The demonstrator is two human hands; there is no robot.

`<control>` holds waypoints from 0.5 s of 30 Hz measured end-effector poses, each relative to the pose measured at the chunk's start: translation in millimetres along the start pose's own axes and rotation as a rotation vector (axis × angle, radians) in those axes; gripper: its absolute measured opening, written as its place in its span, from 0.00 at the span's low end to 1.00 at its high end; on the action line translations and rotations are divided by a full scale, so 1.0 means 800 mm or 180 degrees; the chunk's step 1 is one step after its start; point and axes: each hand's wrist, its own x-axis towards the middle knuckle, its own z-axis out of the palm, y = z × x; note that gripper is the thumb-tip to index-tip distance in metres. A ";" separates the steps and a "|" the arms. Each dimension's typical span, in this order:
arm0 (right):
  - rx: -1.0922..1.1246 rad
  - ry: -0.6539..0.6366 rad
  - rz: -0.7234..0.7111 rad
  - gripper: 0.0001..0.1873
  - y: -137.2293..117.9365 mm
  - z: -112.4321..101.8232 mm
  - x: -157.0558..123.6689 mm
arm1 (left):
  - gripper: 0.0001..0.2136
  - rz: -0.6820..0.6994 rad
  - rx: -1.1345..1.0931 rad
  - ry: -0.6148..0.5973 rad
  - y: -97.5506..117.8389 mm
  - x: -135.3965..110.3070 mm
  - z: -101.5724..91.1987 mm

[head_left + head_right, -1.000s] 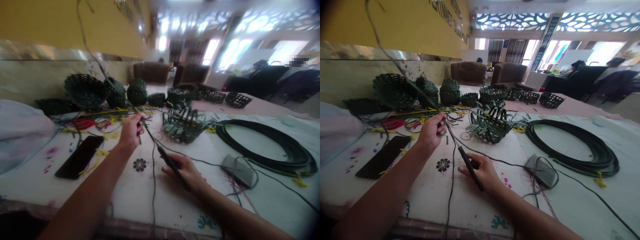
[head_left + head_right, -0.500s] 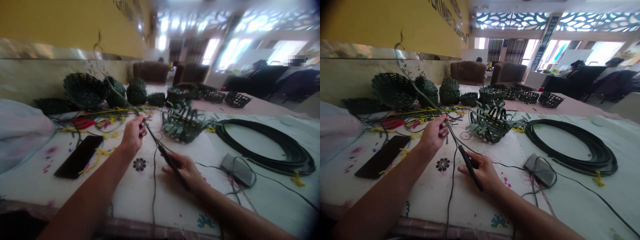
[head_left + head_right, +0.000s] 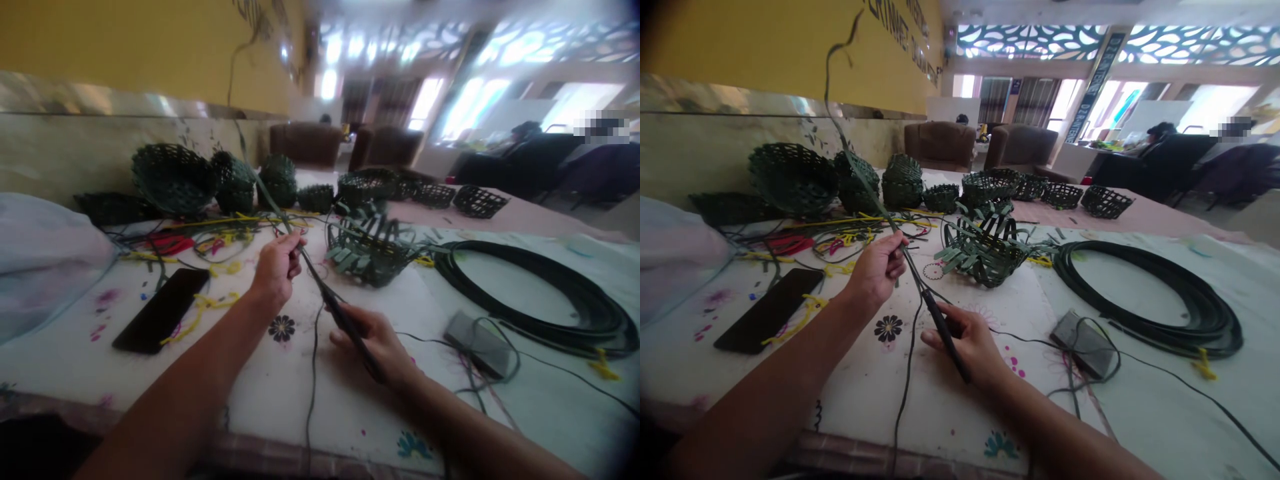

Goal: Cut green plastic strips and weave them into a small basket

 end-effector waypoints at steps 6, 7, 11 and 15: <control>-0.0074 -0.0032 -0.0052 0.22 -0.008 0.001 -0.005 | 0.12 0.0028 -0.0002 -0.0010 -0.004 0.000 0.001; -0.0091 -0.0031 -0.0047 0.21 -0.011 0.001 -0.006 | 0.12 0.0021 -0.0011 0.0007 -0.005 0.001 0.001; -0.0154 -0.0040 -0.0012 0.21 -0.016 0.001 -0.009 | 0.11 0.0039 -0.0074 0.0005 -0.006 0.004 -0.002; -0.0207 -0.0031 -0.0022 0.21 -0.013 -0.001 -0.007 | 0.09 0.0019 -0.0181 0.0083 -0.002 0.010 -0.006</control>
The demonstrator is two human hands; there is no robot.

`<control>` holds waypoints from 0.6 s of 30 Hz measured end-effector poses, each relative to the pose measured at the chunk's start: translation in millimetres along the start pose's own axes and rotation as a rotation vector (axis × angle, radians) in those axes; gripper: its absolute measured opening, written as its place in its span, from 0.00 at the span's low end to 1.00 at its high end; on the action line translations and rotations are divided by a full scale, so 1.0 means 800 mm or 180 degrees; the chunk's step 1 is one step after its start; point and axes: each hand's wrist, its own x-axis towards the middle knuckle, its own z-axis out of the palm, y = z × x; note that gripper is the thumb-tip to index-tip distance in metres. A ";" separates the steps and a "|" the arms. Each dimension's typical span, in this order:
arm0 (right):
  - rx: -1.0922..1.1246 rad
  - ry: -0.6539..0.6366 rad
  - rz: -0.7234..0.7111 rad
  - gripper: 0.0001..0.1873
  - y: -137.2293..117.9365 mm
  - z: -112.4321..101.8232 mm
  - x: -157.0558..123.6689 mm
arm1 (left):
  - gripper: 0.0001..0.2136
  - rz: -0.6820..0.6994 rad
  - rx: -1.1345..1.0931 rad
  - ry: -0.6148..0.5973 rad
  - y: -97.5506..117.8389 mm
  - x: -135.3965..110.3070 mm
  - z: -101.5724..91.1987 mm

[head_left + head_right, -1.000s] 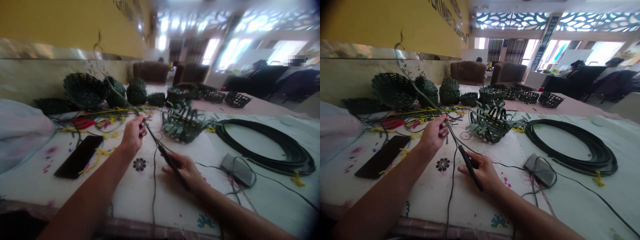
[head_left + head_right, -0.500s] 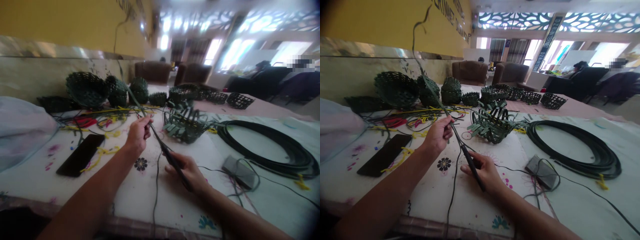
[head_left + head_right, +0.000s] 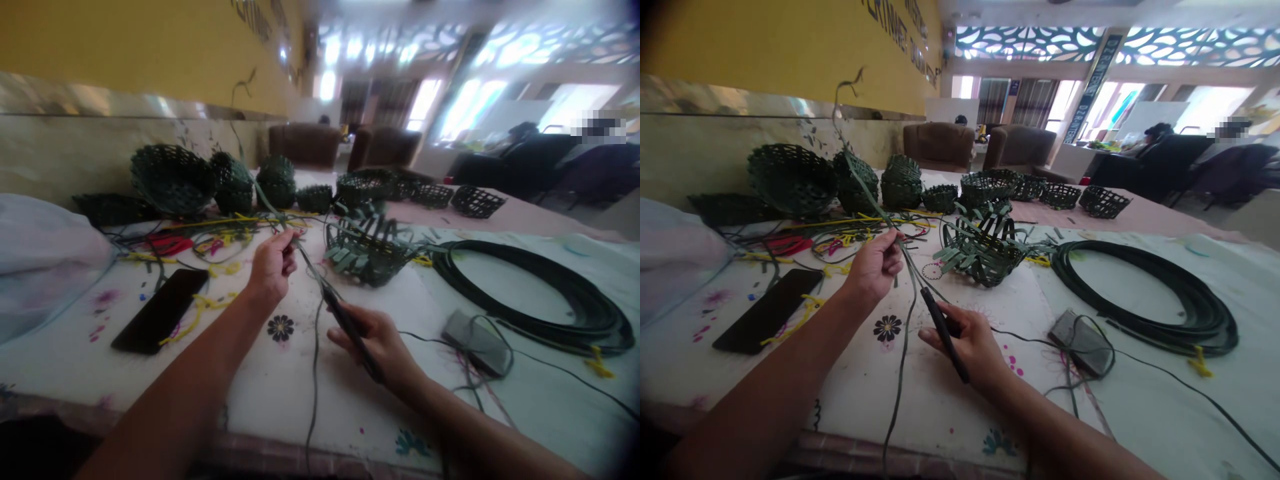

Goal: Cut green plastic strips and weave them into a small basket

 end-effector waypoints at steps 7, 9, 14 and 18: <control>0.0324 -0.0076 0.0113 0.26 -0.001 -0.003 0.005 | 0.10 0.0159 0.0376 -0.0069 -0.004 -0.005 0.003; 0.0421 -0.0107 0.0146 0.26 -0.002 -0.004 0.005 | 0.09 0.0198 0.0499 -0.0096 -0.005 -0.007 0.005; 0.0367 -0.0121 0.0138 0.24 -0.007 -0.004 0.004 | 0.10 0.0293 0.0652 -0.0070 -0.005 -0.008 0.006; 0.0286 -0.0114 0.0097 0.23 -0.011 -0.003 0.002 | 0.11 0.0392 0.0655 -0.0152 -0.006 -0.009 0.006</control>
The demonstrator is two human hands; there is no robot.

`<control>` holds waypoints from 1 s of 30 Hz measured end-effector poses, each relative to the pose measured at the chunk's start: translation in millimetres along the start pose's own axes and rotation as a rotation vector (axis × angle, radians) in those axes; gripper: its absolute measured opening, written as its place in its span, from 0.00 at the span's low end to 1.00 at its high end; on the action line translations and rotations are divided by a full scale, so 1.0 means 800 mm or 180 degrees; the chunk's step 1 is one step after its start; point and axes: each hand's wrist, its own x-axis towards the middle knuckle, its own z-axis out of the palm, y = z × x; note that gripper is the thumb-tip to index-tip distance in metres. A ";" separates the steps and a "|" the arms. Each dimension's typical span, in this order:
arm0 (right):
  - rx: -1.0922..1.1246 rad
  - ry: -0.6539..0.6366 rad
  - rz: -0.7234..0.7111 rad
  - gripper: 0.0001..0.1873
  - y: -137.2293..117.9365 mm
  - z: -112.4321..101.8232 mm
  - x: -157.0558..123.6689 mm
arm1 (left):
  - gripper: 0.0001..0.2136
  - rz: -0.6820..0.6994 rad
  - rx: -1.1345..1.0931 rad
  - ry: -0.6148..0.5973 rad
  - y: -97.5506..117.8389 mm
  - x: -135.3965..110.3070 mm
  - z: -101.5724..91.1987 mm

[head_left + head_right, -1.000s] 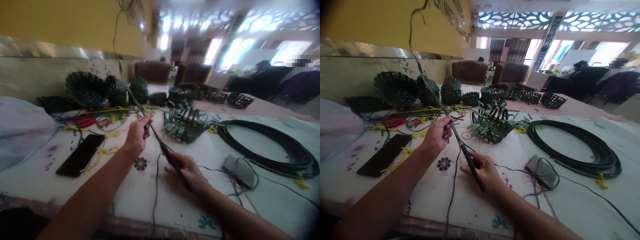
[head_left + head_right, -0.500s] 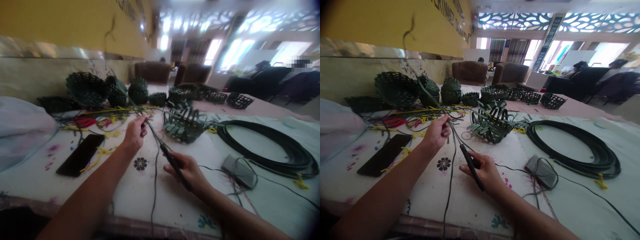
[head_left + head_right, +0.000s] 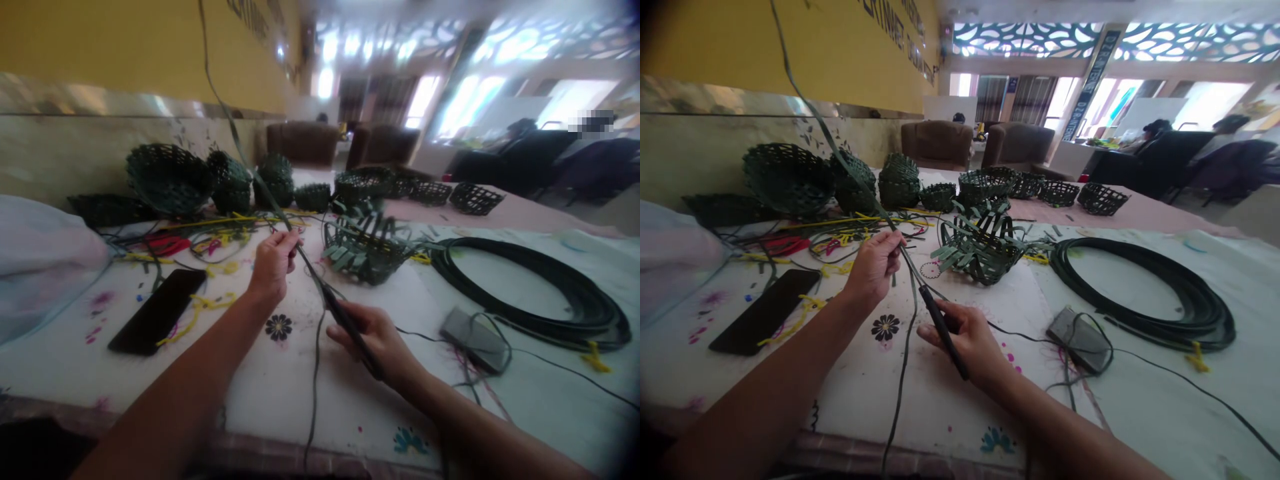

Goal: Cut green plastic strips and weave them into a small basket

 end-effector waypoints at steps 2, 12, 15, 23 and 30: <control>-0.0063 0.0026 -0.0001 0.21 0.001 -0.001 -0.001 | 0.11 0.0047 -0.0010 -0.0018 0.000 -0.001 0.000; -0.0095 -0.0014 -0.0006 0.23 0.005 0.001 -0.002 | 0.11 0.0297 0.0038 0.0036 0.005 0.007 -0.007; -0.0050 0.0038 -0.0017 0.25 0.004 0.004 -0.001 | 0.12 0.0309 0.0172 0.0061 0.000 0.004 -0.005; -0.0073 0.0067 -0.0132 0.23 0.007 0.003 -0.002 | 0.12 0.0469 0.0256 0.0040 -0.008 -0.004 0.000; -0.0125 0.0060 -0.0089 0.19 -0.003 0.001 -0.004 | 0.11 0.0640 0.0175 0.0127 -0.007 0.001 -0.003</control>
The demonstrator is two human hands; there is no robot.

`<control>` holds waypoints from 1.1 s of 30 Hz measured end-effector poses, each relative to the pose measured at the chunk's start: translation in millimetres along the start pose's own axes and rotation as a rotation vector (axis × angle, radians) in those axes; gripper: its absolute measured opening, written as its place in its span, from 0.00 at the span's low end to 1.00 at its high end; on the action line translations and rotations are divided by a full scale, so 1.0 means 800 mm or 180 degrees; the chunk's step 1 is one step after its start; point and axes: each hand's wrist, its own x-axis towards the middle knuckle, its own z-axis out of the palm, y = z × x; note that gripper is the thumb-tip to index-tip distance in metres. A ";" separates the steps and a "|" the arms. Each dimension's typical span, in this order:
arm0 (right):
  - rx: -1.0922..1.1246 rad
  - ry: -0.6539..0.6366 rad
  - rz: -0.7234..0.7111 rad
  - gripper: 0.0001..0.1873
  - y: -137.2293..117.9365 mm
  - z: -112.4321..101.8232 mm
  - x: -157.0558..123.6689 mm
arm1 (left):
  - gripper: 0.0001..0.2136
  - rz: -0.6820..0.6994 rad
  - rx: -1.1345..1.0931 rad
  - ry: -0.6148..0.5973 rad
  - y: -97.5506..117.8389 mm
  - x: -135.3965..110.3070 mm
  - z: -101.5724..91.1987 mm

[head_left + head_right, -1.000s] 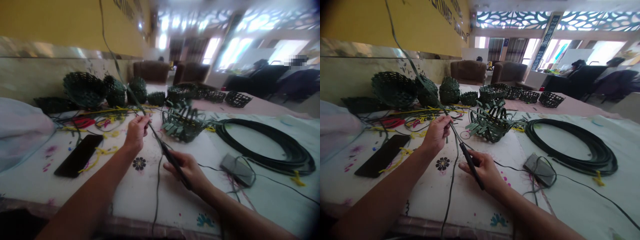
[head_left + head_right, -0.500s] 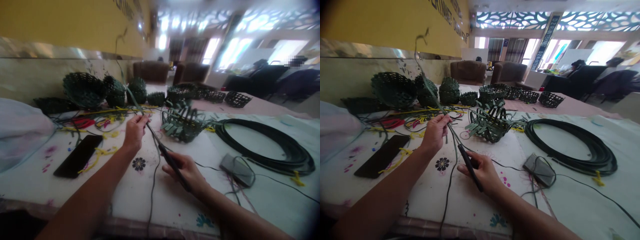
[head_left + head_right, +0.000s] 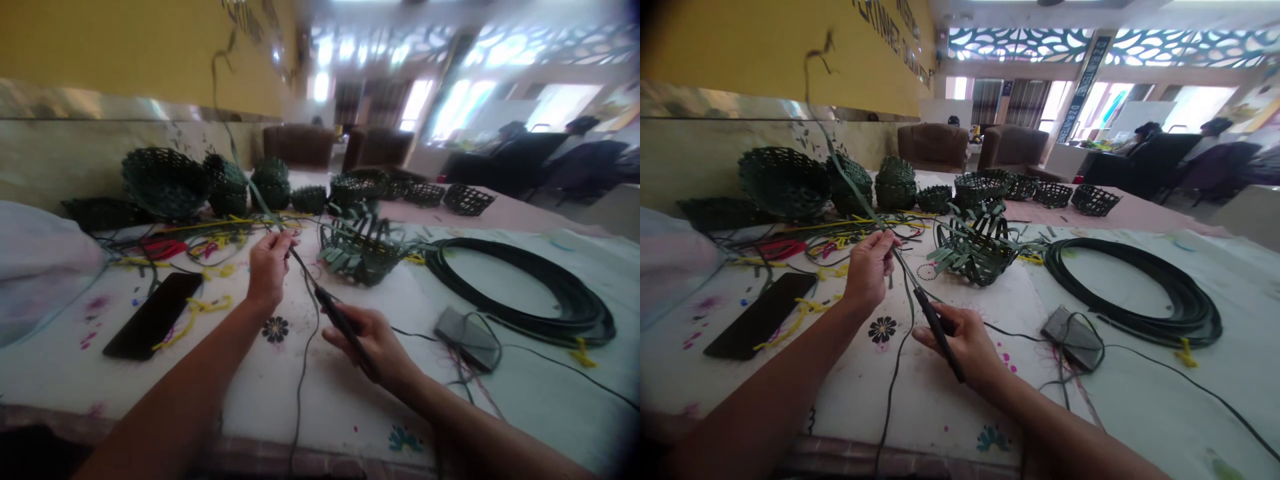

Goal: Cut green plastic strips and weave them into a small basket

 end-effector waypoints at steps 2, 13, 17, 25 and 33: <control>-0.0059 -0.0016 -0.0019 0.19 -0.001 0.001 0.001 | 0.11 0.0130 0.0022 0.0049 -0.001 0.006 -0.004; -0.0003 -0.0193 0.0040 0.24 0.015 -0.002 0.006 | 0.14 0.0548 0.0895 0.0101 -0.007 0.001 -0.008; -0.0186 -0.0086 -0.0046 0.22 0.013 -0.003 0.006 | 0.13 0.0582 0.0957 0.0155 -0.006 0.000 -0.006; -0.0565 0.0111 -0.0050 0.24 0.008 -0.007 0.008 | 0.10 0.0581 0.0944 -0.0038 -0.008 0.002 -0.008; -0.0654 0.0160 -0.0125 0.26 0.009 -0.011 0.014 | 0.11 0.0472 0.0744 -0.0147 -0.003 0.012 -0.014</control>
